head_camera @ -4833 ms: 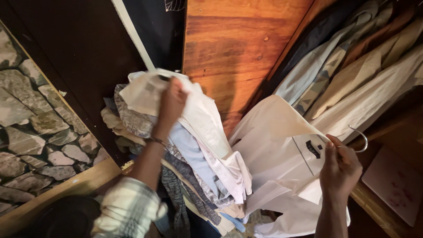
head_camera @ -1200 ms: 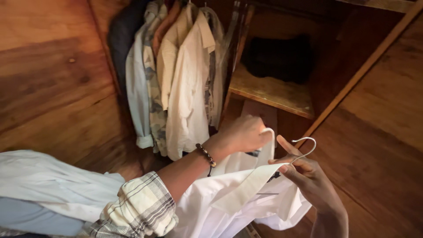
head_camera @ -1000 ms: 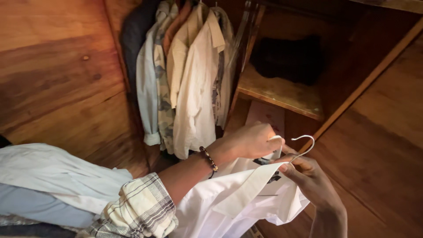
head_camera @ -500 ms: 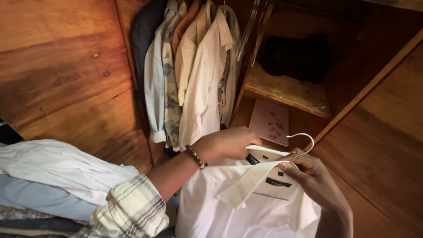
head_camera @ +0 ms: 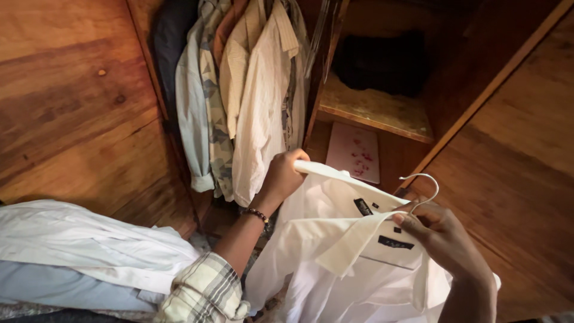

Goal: The person picks up clothes from a pile on the left and places them onto wire hangers before hanging the hangers on a wooden rod inside a closet.

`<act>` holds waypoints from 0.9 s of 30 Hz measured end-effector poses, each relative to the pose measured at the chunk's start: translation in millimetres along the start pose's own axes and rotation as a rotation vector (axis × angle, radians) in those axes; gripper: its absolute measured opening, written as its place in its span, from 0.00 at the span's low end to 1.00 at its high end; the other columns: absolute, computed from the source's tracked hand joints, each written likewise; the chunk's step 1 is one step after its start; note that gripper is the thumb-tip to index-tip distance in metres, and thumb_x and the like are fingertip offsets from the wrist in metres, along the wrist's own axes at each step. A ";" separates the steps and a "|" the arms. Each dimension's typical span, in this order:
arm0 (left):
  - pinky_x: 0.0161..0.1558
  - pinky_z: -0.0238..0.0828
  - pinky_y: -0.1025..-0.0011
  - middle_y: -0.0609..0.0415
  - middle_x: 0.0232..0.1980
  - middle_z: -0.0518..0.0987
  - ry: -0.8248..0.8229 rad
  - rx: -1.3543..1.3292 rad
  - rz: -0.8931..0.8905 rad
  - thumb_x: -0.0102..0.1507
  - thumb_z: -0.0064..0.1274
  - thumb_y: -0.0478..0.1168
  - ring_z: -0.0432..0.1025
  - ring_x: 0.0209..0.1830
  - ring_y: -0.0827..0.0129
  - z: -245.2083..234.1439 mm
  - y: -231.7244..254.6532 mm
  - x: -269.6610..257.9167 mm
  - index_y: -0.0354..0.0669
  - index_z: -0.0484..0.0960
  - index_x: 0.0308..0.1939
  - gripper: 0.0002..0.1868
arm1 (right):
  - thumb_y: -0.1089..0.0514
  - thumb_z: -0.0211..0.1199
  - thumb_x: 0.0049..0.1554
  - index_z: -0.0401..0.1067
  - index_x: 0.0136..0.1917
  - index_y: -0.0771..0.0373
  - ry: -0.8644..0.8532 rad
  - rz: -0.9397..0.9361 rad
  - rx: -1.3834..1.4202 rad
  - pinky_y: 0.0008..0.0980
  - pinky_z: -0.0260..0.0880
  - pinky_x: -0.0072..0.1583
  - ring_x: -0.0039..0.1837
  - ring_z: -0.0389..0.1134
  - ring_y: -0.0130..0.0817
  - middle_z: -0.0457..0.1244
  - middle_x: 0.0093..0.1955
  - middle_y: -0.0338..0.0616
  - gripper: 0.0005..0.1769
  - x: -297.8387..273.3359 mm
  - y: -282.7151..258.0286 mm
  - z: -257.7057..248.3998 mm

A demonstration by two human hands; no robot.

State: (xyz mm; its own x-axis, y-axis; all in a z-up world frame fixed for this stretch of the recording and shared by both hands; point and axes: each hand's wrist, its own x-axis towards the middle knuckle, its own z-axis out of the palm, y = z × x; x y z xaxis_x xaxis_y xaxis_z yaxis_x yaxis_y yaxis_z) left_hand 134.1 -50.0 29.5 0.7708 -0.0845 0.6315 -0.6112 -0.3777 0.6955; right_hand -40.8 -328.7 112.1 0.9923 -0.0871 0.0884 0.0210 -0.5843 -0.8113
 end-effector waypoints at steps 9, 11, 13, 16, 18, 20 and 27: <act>0.37 0.73 0.64 0.48 0.34 0.82 -0.005 -0.069 0.221 0.53 0.60 0.28 0.77 0.36 0.56 -29.2 30.9 -2.3 0.38 0.79 0.34 0.08 | 0.52 0.65 0.59 0.81 0.49 0.66 0.213 0.012 -0.024 0.35 0.66 0.46 0.43 0.68 0.33 0.70 0.38 0.45 0.15 2.2 18.0 3.4; 0.36 0.74 0.65 0.49 0.36 0.83 -0.106 -0.009 0.230 0.55 0.60 0.30 0.78 0.35 0.60 -40.1 38.5 -5.7 0.40 0.80 0.36 0.07 | 0.52 0.64 0.59 0.81 0.49 0.65 0.259 0.034 -0.031 0.33 0.67 0.47 0.44 0.69 0.32 0.71 0.39 0.43 0.15 5.4 19.4 3.5; 0.35 0.74 0.66 0.50 0.35 0.83 -0.212 0.017 0.155 0.57 0.59 0.33 0.79 0.34 0.63 -49.9 49.3 -13.9 0.41 0.82 0.38 0.06 | 0.51 0.67 0.60 0.80 0.49 0.67 0.320 0.046 -0.073 0.37 0.65 0.47 0.44 0.67 0.36 0.69 0.40 0.49 0.15 8.2 20.8 6.1; 0.32 0.75 0.66 0.51 0.33 0.84 -0.422 0.036 -0.108 0.62 0.57 0.39 0.78 0.29 0.65 -61.4 66.2 -35.0 0.44 0.83 0.44 0.08 | 0.51 0.67 0.59 0.80 0.53 0.65 0.398 -0.075 -0.091 0.36 0.66 0.49 0.47 0.68 0.35 0.69 0.45 0.47 0.16 12.4 20.9 10.9; 0.29 0.75 0.66 0.52 0.32 0.84 -0.615 0.086 -0.315 0.63 0.55 0.44 0.76 0.26 0.65 -58.1 76.0 -52.1 0.48 0.82 0.51 0.13 | 0.51 0.66 0.59 0.80 0.54 0.63 0.435 -0.137 -0.095 0.36 0.67 0.50 0.48 0.69 0.35 0.68 0.48 0.46 0.16 14.5 18.5 13.7; 0.33 0.78 0.71 0.55 0.37 0.84 -0.640 -0.163 -0.145 0.61 0.58 0.40 0.78 0.29 0.72 -51.9 82.3 -69.5 0.39 0.81 0.53 0.17 | 0.51 0.67 0.60 0.80 0.54 0.63 0.460 -0.136 -0.106 0.38 0.67 0.50 0.49 0.69 0.37 0.67 0.49 0.47 0.15 15.6 14.2 17.4; 0.33 0.71 0.63 0.45 0.37 0.81 -0.947 -0.236 -0.249 0.64 0.58 0.42 0.71 0.30 0.62 -20.4 105.2 -104.9 0.38 0.68 0.65 0.28 | 0.51 0.67 0.60 0.80 0.54 0.61 0.515 -0.071 -0.179 0.40 0.67 0.50 0.49 0.69 0.38 0.67 0.48 0.48 0.14 17.4 10.3 26.2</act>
